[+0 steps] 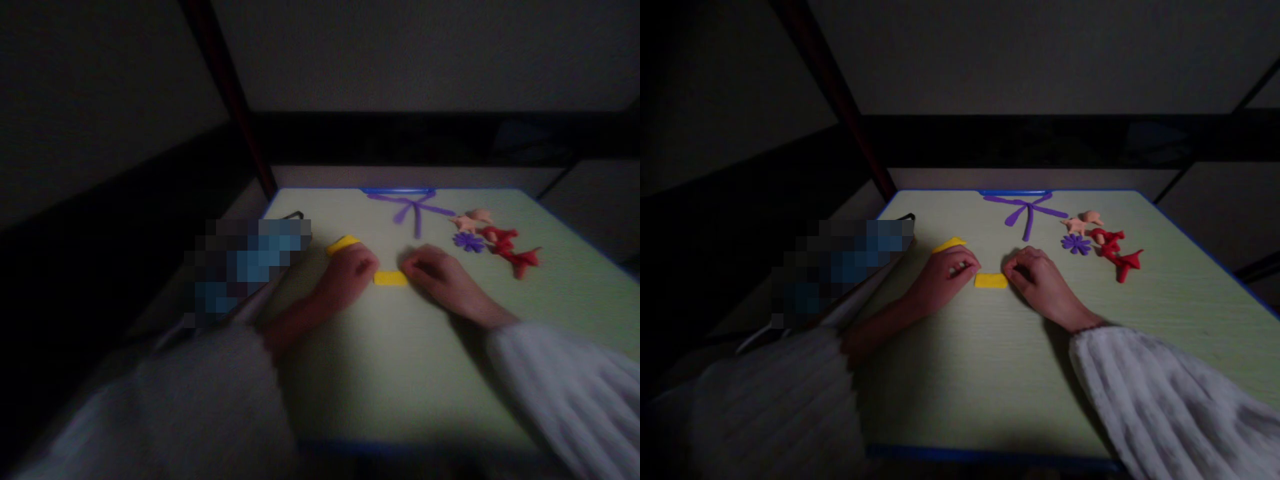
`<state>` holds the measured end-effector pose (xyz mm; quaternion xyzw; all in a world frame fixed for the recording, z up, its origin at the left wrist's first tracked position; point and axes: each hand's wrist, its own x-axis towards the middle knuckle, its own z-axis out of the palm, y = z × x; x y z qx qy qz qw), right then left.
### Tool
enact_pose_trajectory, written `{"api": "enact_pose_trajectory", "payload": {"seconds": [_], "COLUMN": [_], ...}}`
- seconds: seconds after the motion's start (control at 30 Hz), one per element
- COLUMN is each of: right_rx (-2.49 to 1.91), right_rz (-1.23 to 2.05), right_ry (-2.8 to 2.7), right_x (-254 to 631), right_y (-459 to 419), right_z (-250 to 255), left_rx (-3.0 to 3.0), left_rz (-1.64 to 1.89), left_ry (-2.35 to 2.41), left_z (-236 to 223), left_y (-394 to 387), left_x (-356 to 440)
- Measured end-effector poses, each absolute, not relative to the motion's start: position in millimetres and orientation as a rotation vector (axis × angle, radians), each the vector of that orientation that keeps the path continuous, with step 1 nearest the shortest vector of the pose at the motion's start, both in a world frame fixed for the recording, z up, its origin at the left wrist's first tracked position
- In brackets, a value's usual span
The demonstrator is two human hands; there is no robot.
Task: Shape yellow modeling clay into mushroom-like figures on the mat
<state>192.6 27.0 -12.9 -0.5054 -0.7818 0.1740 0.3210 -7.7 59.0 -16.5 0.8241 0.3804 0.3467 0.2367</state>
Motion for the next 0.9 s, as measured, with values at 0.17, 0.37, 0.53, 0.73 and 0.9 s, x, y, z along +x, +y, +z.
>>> {"api": "enact_pose_trajectory", "payload": {"seconds": [0.17,0.37,0.53,0.73,0.9], "right_rx": [-1.345,-1.334,-1.280,-1.295,-1.296], "right_rz": [0.454,0.641,0.678,0.637,0.653], "right_ry": [-2.046,-1.940,-1.865,-1.867,-1.878], "right_x": [189.7,185.8,184.0,182.1,180.9], "right_y": [25.3,22.6,23.4,21.1,19.3], "right_z": [-12.3,-9.9,-11.0,-9.9,-8.2], "left_rx": [2.249,2.246,2.231,2.315,2.348], "left_rz": [0.937,0.952,0.954,0.964,0.969], "left_ry": [1.048,1.045,1.014,0.968,0.965], "left_z": [-15.5,-14.9,-17.0,-24.2,-27.0], "left_y": [58.6,57.1,57.6,61.0,62.1], "left_x": [-7.5,-6.9,-5.3,-4.6,-5.1]}}
